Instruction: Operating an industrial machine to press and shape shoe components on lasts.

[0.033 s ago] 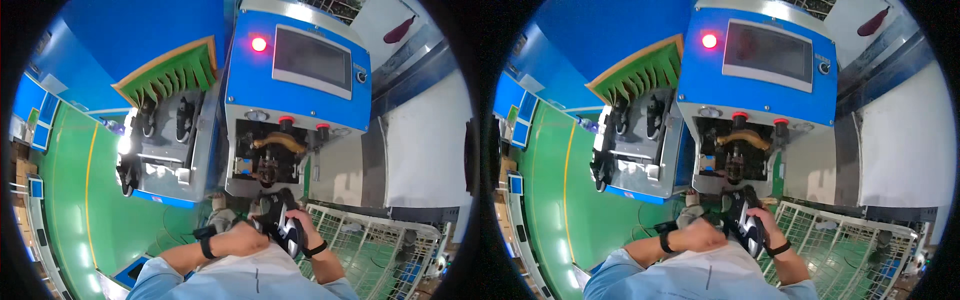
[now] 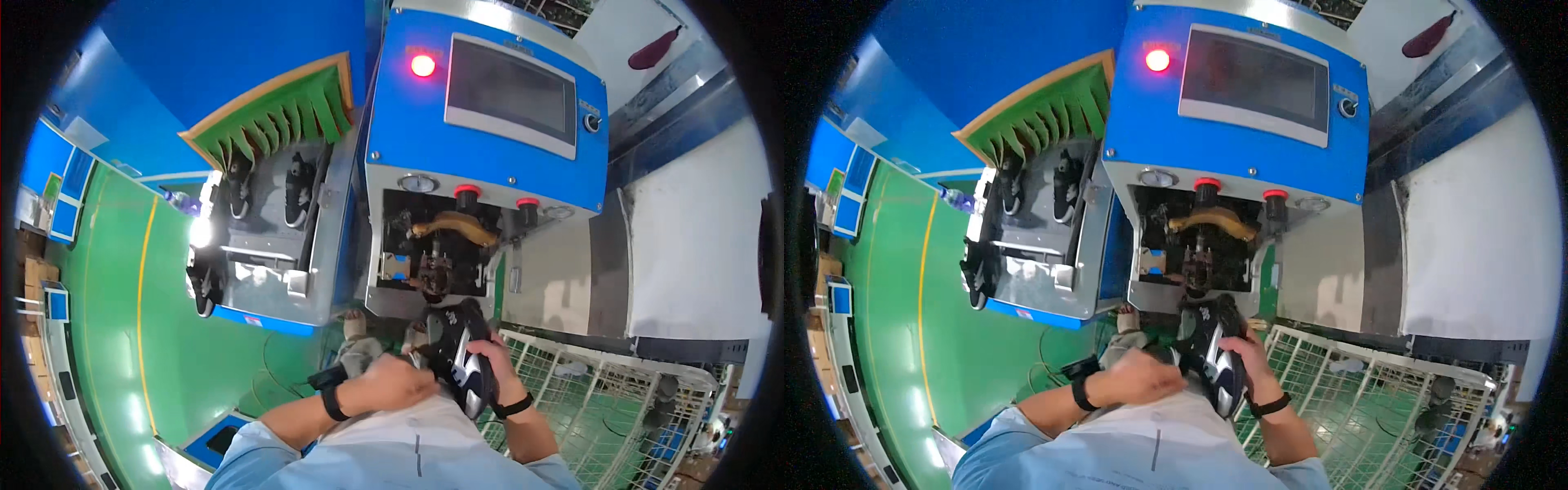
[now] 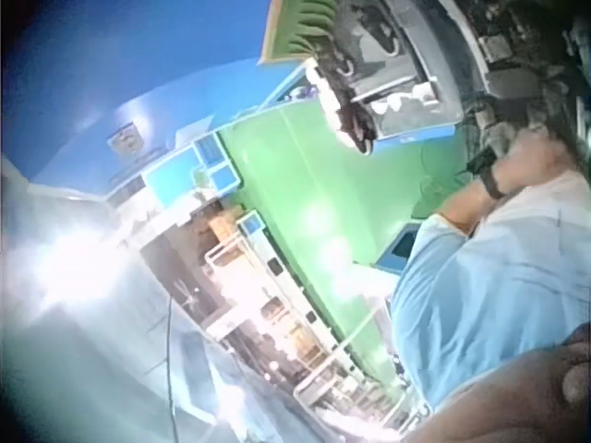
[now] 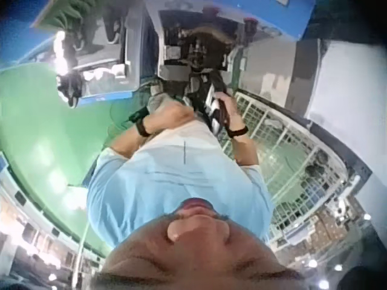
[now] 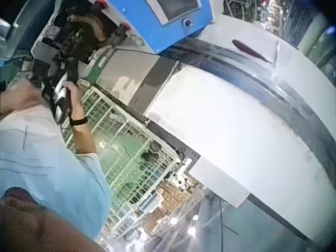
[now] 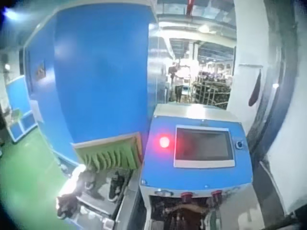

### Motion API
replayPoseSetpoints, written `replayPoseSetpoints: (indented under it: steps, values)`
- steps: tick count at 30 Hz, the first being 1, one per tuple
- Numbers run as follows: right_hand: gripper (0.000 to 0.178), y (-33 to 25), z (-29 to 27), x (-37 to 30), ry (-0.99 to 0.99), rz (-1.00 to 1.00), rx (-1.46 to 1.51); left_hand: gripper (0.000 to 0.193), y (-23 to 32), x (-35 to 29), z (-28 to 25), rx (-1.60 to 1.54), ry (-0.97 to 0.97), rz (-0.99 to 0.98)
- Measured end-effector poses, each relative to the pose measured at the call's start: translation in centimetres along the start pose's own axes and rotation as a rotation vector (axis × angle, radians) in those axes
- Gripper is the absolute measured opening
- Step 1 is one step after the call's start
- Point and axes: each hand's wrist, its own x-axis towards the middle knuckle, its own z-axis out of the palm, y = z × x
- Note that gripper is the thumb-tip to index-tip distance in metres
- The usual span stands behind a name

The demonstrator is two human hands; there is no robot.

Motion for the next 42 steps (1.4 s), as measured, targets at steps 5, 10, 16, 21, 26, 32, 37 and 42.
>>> replayPoseSetpoints:
  steps: [5, 10, 16, 21, 26, 32, 37, 42]
  values:
    - [0.082, -5.2, 3.3, 0.8, 0.102, -0.513, -0.321, 0.027, -1.7, 1.1, -0.5, -0.077, 0.313, -0.456]
    - [0.099, -7.8, 4.9, 4.4, 0.329, -0.636, -0.738, 0.026, -5.2, -0.7, -1.9, -0.132, 0.203, -0.479]
    - [0.108, -7.8, 11.3, 7.4, 0.499, -0.332, -1.480, 0.024, -9.7, -2.9, -1.5, -0.138, 0.205, -0.519]
    - [0.096, -6.8, 10.5, 10.3, 0.595, -0.556, -1.516, 0.028, -12.8, -4.4, 0.1, -0.152, 0.219, -0.520]
    - [0.097, -7.9, 11.8, 10.3, 0.645, -0.466, -1.502, 0.034, -13.1, -4.6, -1.4, -0.234, 0.153, -0.548]
    - [0.099, -7.1, 12.0, 9.6, 0.664, -0.560, -1.520, 0.037, -14.0, -3.4, -1.6, -0.310, 0.223, -0.632]
    - [0.098, -5.5, 12.1, 8.1, 0.721, -0.648, -1.475, 0.039, -12.8, -1.9, -1.8, -0.333, 0.144, -0.562]
    - [0.098, -0.6, 9.0, 4.6, 0.675, -0.857, -1.396, 0.045, -11.6, 0.2, -1.1, -0.833, -0.001, -0.609]
